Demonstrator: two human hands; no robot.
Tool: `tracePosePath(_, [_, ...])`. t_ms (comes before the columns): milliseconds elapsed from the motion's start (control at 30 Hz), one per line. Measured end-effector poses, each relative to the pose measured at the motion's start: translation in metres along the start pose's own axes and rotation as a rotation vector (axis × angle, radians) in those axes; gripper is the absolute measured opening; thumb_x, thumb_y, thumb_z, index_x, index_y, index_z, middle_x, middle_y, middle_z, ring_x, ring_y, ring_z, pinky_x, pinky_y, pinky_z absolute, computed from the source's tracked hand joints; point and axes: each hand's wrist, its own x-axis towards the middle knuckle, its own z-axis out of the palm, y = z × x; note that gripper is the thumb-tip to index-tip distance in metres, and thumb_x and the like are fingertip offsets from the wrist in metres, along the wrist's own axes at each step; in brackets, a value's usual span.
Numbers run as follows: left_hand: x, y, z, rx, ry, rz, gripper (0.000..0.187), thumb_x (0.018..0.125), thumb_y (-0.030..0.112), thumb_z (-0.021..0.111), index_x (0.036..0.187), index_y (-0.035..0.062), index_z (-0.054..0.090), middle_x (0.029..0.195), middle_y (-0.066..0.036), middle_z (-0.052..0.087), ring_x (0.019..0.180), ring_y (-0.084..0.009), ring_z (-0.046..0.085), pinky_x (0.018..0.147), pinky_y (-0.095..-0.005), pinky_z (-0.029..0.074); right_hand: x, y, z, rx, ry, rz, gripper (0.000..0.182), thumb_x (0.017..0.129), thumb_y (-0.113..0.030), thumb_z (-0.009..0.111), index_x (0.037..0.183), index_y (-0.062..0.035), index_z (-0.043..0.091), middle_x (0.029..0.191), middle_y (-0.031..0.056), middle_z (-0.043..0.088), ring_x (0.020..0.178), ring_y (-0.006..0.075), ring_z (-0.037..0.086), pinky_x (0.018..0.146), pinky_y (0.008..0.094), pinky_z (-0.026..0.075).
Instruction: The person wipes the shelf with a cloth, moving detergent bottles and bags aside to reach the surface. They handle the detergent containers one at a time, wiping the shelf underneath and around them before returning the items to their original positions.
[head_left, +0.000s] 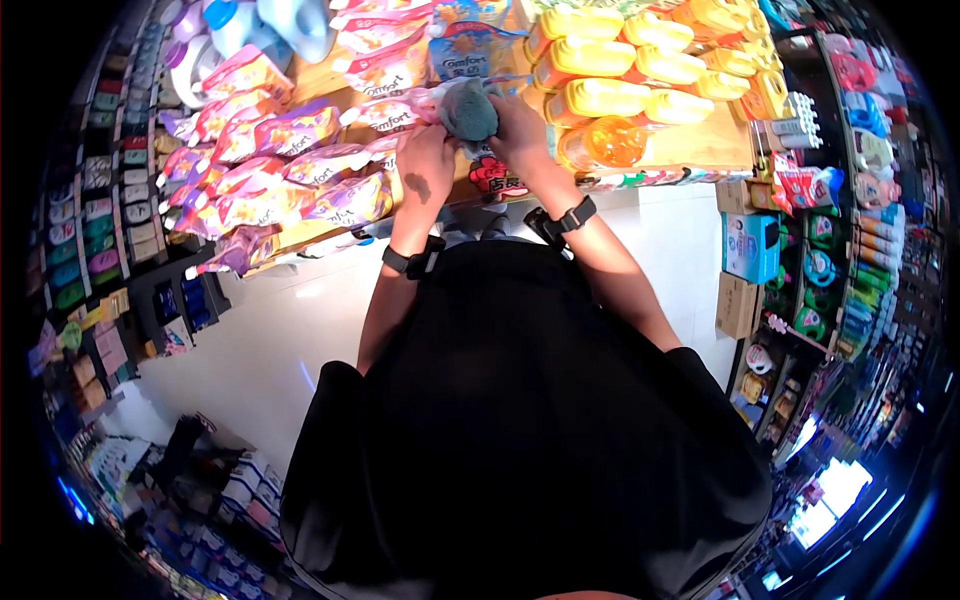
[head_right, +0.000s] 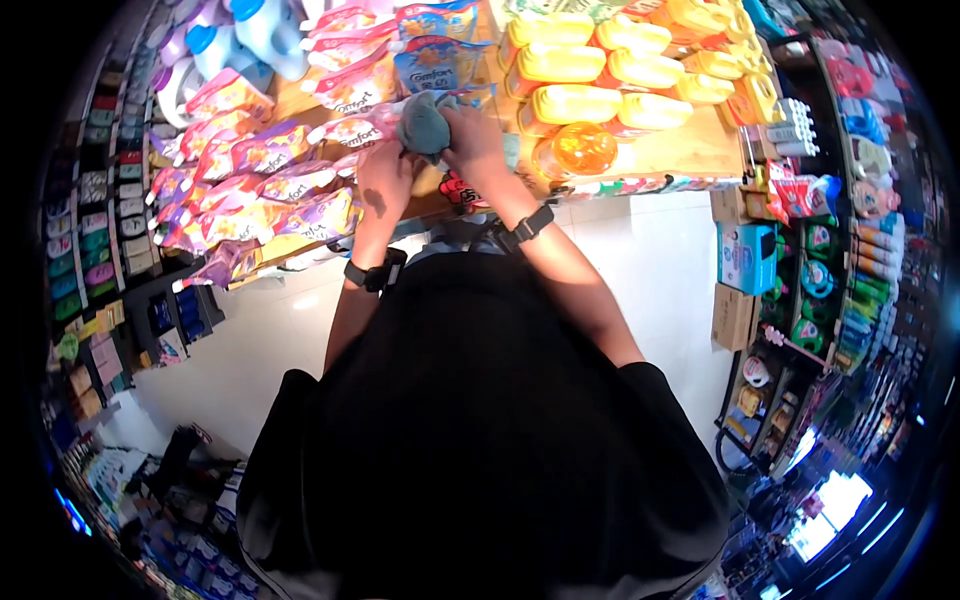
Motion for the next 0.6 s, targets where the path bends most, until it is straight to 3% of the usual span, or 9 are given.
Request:
tracePosePath(67, [0.002, 0.007, -0.006, 0.010, -0.039, -0.045, 0.010, 0.079, 0.008, 0.068, 0.079, 0.0022, 0.061, 0.078, -0.014, 0.062, 0.082, -0.0340, 0.059, 0.075, -0.0441, 0.043, -0.017, -0.004, -0.011, 0.257, 0.260, -0.040, 0.053, 0.072, -0.001, 0.067, 0.124, -0.0114, 0.059, 0.111, 0.0200, 0.066, 0.108, 0.0373, 0.063, 0.091, 0.0431, 0.050])
tracePosePath(100, [0.002, 0.004, -0.006, 0.047, -0.124, -0.056, 0.011, 0.083, 0.010, 0.068, 0.090, 0.0032, 0.066, 0.084, -0.013, 0.064, 0.086, -0.0329, 0.060, 0.079, -0.0430, 0.044, -0.025, -0.017, -0.027, 0.316, 0.296, 0.041, 0.056, 0.075, 0.001, 0.067, 0.129, -0.0071, 0.054, 0.116, 0.0210, 0.064, 0.111, 0.0375, 0.062, 0.096, 0.0404, 0.049])
tracePosePath(200, [0.002, 0.007, -0.004, -0.025, -0.011, 0.005, 0.019, 0.086, 0.009, 0.066, 0.104, 0.0050, 0.067, 0.092, -0.012, 0.066, 0.092, -0.0316, 0.060, 0.084, -0.0418, 0.043, -0.049, 0.007, -0.066, 0.221, 0.565, 0.000, 0.063, 0.079, -0.006, 0.071, 0.136, -0.0022, 0.045, 0.124, 0.0207, 0.061, 0.117, 0.0369, 0.059, 0.099, 0.0397, 0.046])
tracePosePath(233, [0.001, 0.008, -0.006, -0.012, -0.058, -0.014, 0.025, 0.088, 0.008, 0.064, 0.112, 0.0068, 0.067, 0.095, -0.011, 0.066, 0.096, -0.0309, 0.060, 0.088, -0.0411, 0.043, -0.059, 0.019, -0.082, 0.167, 0.633, -0.011, 0.063, 0.079, -0.007, 0.071, 0.137, -0.0013, 0.046, 0.126, 0.0207, 0.059, 0.120, 0.0362, 0.056, 0.102, 0.0404, 0.044])
tracePosePath(367, [0.003, 0.017, -0.014, 0.020, 0.003, -0.026, 0.029, 0.085, 0.002, 0.061, 0.112, 0.0077, 0.067, 0.115, -0.012, 0.061, 0.108, -0.0327, 0.055, 0.094, -0.0444, 0.041, -0.091, 0.069, -0.138, -0.077, 0.778, 0.098, 0.060, 0.077, -0.012, 0.073, 0.133, -0.0032, 0.054, 0.127, 0.0234, 0.057, 0.127, 0.0376, 0.050, 0.109, 0.0423, 0.038])
tracePosePath(467, [0.004, 0.031, -0.013, -0.115, 0.107, 0.034, 0.031, 0.078, -0.008, 0.056, 0.104, 0.0049, 0.067, 0.111, -0.013, 0.061, 0.102, -0.0332, 0.056, 0.090, -0.0421, 0.043, -0.093, 0.097, -0.146, -0.292, 0.414, 0.176, 0.049, 0.075, -0.012, 0.074, 0.122, -0.0053, 0.062, 0.127, 0.0237, 0.058, 0.127, 0.0407, 0.049, 0.108, 0.0454, 0.039])
tracePosePath(500, [0.007, 0.038, -0.012, -0.146, 0.112, 0.081, 0.028, 0.077, -0.010, 0.056, 0.098, 0.0037, 0.067, 0.108, -0.012, 0.062, 0.099, -0.0326, 0.057, 0.087, -0.0406, 0.045, -0.089, 0.107, -0.137, -0.349, 0.300, 0.121, 0.049, 0.065, 0.005, 0.067, 0.113, -0.0067, 0.066, 0.120, 0.0198, 0.061, 0.117, 0.0425, 0.054, 0.100, 0.0472, 0.044])
tracePosePath(600, [0.011, 0.077, -0.001, -0.206, 0.119, 0.152, 0.026, 0.073, -0.012, 0.053, 0.088, 0.0024, 0.068, 0.103, -0.013, 0.063, 0.095, -0.0321, 0.058, 0.083, -0.0407, 0.046, -0.087, 0.145, -0.106, -0.015, 0.387, -0.030, 0.050, 0.065, 0.007, 0.067, 0.113, -0.0071, 0.066, 0.116, 0.0208, 0.062, 0.112, 0.0430, 0.057, 0.096, 0.0453, 0.047])
